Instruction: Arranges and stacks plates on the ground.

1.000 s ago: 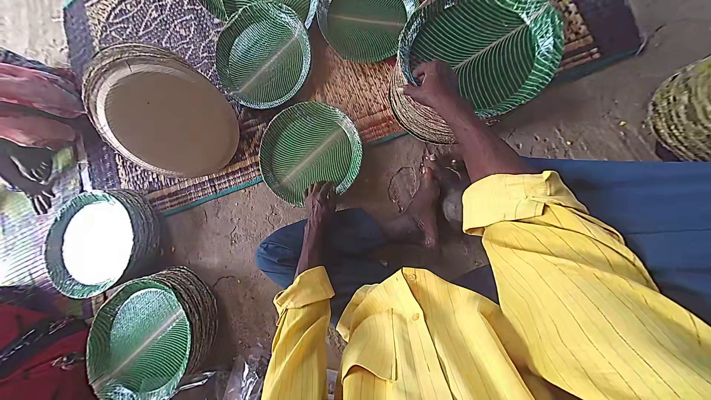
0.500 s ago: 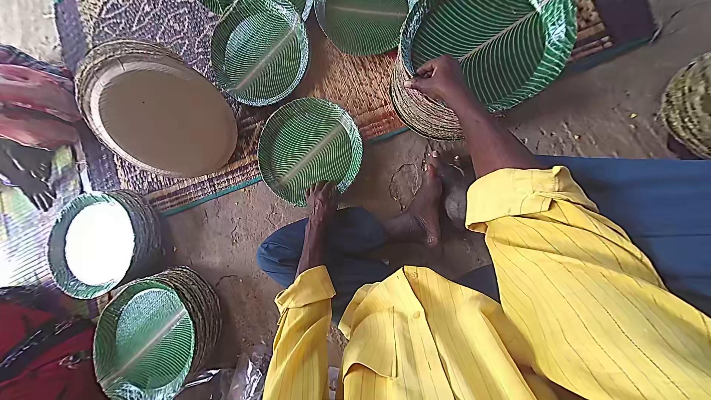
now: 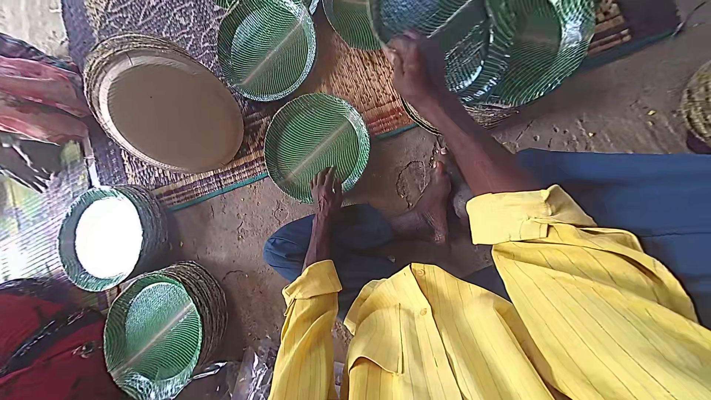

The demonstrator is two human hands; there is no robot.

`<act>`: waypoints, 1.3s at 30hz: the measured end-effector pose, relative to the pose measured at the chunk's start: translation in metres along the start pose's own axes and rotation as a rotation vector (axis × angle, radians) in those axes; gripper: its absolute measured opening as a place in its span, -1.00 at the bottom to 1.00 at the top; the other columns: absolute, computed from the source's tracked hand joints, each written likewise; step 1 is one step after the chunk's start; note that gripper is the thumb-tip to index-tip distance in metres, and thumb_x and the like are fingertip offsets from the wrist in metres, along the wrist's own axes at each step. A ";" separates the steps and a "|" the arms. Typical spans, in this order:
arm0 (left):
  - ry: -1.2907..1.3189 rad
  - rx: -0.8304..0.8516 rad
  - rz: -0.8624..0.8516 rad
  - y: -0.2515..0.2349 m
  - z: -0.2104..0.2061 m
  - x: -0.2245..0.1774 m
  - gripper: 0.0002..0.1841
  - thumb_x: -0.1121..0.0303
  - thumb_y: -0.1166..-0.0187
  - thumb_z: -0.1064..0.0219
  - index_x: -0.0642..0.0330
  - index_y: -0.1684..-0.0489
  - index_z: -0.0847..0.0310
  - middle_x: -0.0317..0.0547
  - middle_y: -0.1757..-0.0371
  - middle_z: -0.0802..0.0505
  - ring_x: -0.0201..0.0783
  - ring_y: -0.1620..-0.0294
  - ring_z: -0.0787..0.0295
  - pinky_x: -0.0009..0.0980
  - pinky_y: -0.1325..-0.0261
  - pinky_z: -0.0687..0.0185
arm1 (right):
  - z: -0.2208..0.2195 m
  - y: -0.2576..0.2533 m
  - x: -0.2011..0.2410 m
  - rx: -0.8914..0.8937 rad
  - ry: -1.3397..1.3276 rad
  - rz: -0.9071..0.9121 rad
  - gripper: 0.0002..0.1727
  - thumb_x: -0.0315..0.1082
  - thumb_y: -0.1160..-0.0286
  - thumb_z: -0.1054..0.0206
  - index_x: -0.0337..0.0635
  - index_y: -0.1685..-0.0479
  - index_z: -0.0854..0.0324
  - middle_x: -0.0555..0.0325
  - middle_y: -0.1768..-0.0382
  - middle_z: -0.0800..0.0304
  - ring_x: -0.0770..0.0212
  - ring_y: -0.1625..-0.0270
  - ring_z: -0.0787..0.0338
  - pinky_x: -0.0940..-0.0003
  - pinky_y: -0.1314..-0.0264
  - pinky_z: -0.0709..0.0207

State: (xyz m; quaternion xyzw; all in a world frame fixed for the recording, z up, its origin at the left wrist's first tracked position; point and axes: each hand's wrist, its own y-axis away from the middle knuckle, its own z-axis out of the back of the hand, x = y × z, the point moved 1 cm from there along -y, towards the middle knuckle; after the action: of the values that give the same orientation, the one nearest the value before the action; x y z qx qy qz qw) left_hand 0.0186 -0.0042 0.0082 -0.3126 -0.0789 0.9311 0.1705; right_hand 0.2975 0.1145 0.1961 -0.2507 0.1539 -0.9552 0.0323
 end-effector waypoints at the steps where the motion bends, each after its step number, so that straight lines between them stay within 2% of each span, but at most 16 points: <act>1: 0.003 -0.120 -0.043 0.000 0.002 -0.002 -0.60 0.37 -0.70 -0.15 0.34 -0.39 -0.67 0.27 -0.33 -0.78 0.23 -0.40 -0.68 0.19 -0.50 -0.45 | -0.022 0.012 0.016 0.052 -0.030 0.084 -0.67 -0.49 -0.64 -0.08 -0.34 -0.14 -0.75 -0.33 -0.14 -0.77 -0.29 -0.24 -0.78 -0.22 -0.31 -0.55; 3: -0.032 -0.292 -0.099 0.003 0.007 -0.002 -0.62 0.41 -0.66 -0.16 0.40 -0.33 -0.68 0.32 -0.31 -0.78 0.26 -0.39 -0.67 0.19 -0.51 -0.42 | -0.078 0.040 0.040 0.190 -0.060 0.265 -0.73 -0.58 -0.52 -0.17 -0.31 0.01 -0.78 -0.24 0.01 -0.80 -0.24 -0.13 -0.81 -0.20 -0.18 -0.62; 6: -0.083 -0.364 -0.099 0.012 0.012 0.000 -0.61 0.37 -0.64 -0.15 0.37 -0.31 -0.69 0.33 -0.36 -0.74 0.27 -0.49 -0.58 0.17 -0.60 -0.32 | -0.147 0.094 0.061 0.635 -0.036 0.430 -0.70 -0.59 -0.57 -0.21 -0.28 -0.15 -0.77 -0.23 -0.16 -0.78 -0.28 -0.30 -0.73 -0.28 -0.38 -0.48; 9: -0.102 -0.211 0.007 0.012 0.013 0.002 -0.59 0.28 -0.70 -0.14 0.31 -0.34 -0.71 0.32 -0.34 -0.76 0.31 -0.47 -0.60 0.24 -0.57 -0.31 | -0.175 0.129 0.069 0.887 -0.018 0.464 -0.77 -0.38 -0.59 -0.36 -0.29 -0.08 -0.78 -0.24 -0.11 -0.82 -0.29 -0.27 -0.74 -0.31 -0.46 -0.41; 11: -0.109 0.053 0.169 0.010 0.015 0.003 -0.58 0.25 -0.79 -0.02 0.27 -0.32 -0.73 0.27 -0.31 -0.78 0.28 -0.47 -0.60 0.29 -0.56 -0.28 | -0.173 0.123 0.063 0.934 0.010 0.488 -0.78 -0.40 -0.53 -0.39 -0.26 -0.05 -0.79 -0.22 -0.12 -0.81 -0.28 -0.28 -0.72 -0.30 -0.41 -0.40; 13: -0.089 0.214 0.226 0.006 0.012 0.006 -0.55 0.16 -0.84 0.02 0.21 -0.28 -0.76 0.21 -0.39 -0.75 0.26 -0.52 -0.55 0.30 -0.60 -0.25 | -0.154 0.096 0.047 0.917 0.042 0.482 -0.74 -0.28 -0.59 -0.38 -0.17 -0.12 -0.82 -0.17 -0.15 -0.82 -0.24 -0.28 -0.75 -0.30 -0.39 -0.45; 15: -0.043 0.267 0.167 0.004 0.009 0.005 -0.56 0.15 -0.82 -0.02 0.17 -0.30 -0.77 0.17 -0.39 -0.76 0.23 -0.51 -0.56 0.29 -0.58 -0.28 | -0.116 0.061 0.024 0.798 0.007 0.357 -0.68 -0.18 -0.65 -0.36 -0.17 -0.18 -0.80 -0.17 -0.18 -0.82 -0.22 -0.31 -0.76 -0.31 -0.42 -0.47; 17: 0.004 0.300 0.120 0.003 0.007 0.004 -0.59 0.18 -0.81 -0.07 0.20 -0.29 -0.77 0.17 -0.39 -0.77 0.22 -0.50 -0.58 0.27 -0.57 -0.32 | -0.074 0.030 -0.003 0.515 -0.118 0.158 -0.64 -0.18 -0.66 -0.34 -0.25 -0.20 -0.78 -0.21 -0.15 -0.81 -0.20 -0.25 -0.79 -0.29 -0.36 -0.55; 19: 0.046 0.271 0.067 0.004 0.005 0.004 -0.62 0.23 -0.79 -0.10 0.23 -0.26 -0.78 0.19 -0.30 -0.82 0.19 -0.40 -0.69 0.25 -0.51 -0.42 | -0.038 0.010 -0.030 0.200 -0.161 -0.073 -0.60 -0.15 -0.64 -0.34 -0.30 -0.21 -0.74 -0.22 -0.14 -0.81 -0.13 -0.18 -0.82 -0.16 -0.34 -0.60; 21: 0.096 0.236 0.032 0.004 0.004 0.004 -0.62 0.28 -0.79 -0.08 0.27 -0.25 -0.77 0.20 -0.25 -0.84 0.17 -0.33 -0.75 0.23 -0.44 -0.50 | -0.010 0.003 -0.054 0.064 -0.079 -0.265 -0.48 -0.10 -0.63 -0.35 -0.30 -0.40 -0.62 -0.28 -0.29 -0.71 -0.18 -0.33 -0.72 -0.12 -0.45 -0.50; 23: 0.135 0.197 0.024 0.004 0.003 0.005 -0.62 0.29 -0.78 -0.08 0.32 -0.23 -0.77 0.23 -0.23 -0.85 0.20 -0.31 -0.75 0.23 -0.44 -0.50 | 0.001 0.005 -0.075 0.116 -0.020 -0.378 -0.35 -0.04 -0.57 -0.43 -0.32 -0.50 -0.54 -0.37 -0.36 -0.64 -0.31 -0.44 -0.63 -0.29 -0.51 -0.41; 25: 0.154 0.176 0.032 0.002 0.001 0.007 -0.61 0.29 -0.79 -0.07 0.35 -0.24 -0.76 0.25 -0.21 -0.84 0.22 -0.30 -0.75 0.24 -0.44 -0.50 | -0.004 0.007 -0.093 0.211 -0.018 -0.447 -0.34 -0.01 -0.47 -0.53 -0.35 -0.40 -0.62 -0.41 -0.25 -0.72 -0.38 -0.36 -0.68 -0.41 -0.42 -0.44; 27: 0.138 0.132 -0.003 0.002 -0.001 0.009 -0.61 0.29 -0.78 -0.08 0.35 -0.18 -0.78 0.24 -0.16 -0.86 0.19 -0.24 -0.79 0.20 -0.39 -0.54 | -0.012 0.007 -0.102 0.248 -0.050 -0.461 -0.43 -0.08 -0.44 -0.57 -0.38 -0.26 -0.69 -0.38 -0.14 -0.76 -0.33 -0.23 -0.73 -0.37 -0.33 -0.48; 31: 0.126 0.088 -0.015 0.005 -0.004 0.014 -0.62 0.30 -0.77 -0.10 0.39 -0.12 -0.80 0.26 -0.13 -0.87 0.21 -0.22 -0.80 0.19 -0.40 -0.54 | -0.011 0.004 -0.104 0.260 -0.062 -0.493 -0.51 -0.16 -0.43 -0.55 -0.33 -0.23 -0.73 -0.33 -0.15 -0.78 -0.29 -0.25 -0.75 -0.36 -0.36 -0.48; 36: 0.082 0.187 0.042 0.004 -0.002 0.012 -0.60 0.27 -0.79 -0.07 0.34 -0.24 -0.76 0.25 -0.24 -0.84 0.23 -0.33 -0.74 0.23 -0.45 -0.48 | -0.011 0.005 -0.113 0.228 -0.172 -0.503 -0.53 -0.15 -0.48 -0.53 -0.30 -0.24 -0.74 -0.28 -0.16 -0.80 -0.21 -0.25 -0.77 -0.26 -0.39 -0.49; 39: 0.059 0.245 0.051 0.005 -0.002 0.011 -0.60 0.24 -0.79 -0.09 0.28 -0.30 -0.74 0.21 -0.28 -0.82 0.20 -0.36 -0.71 0.22 -0.50 -0.44 | -0.011 0.007 -0.117 0.197 -0.245 -0.555 -0.59 -0.15 -0.48 -0.53 -0.26 -0.16 -0.79 -0.23 -0.16 -0.83 -0.14 -0.25 -0.78 -0.21 -0.40 -0.52</act>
State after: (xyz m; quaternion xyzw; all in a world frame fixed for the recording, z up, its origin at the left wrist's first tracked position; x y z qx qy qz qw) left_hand 0.0104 -0.0046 -0.0008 -0.3189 0.0484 0.9282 0.1856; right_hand 0.3939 0.1274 0.1297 -0.3921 -0.0188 -0.9005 -0.1871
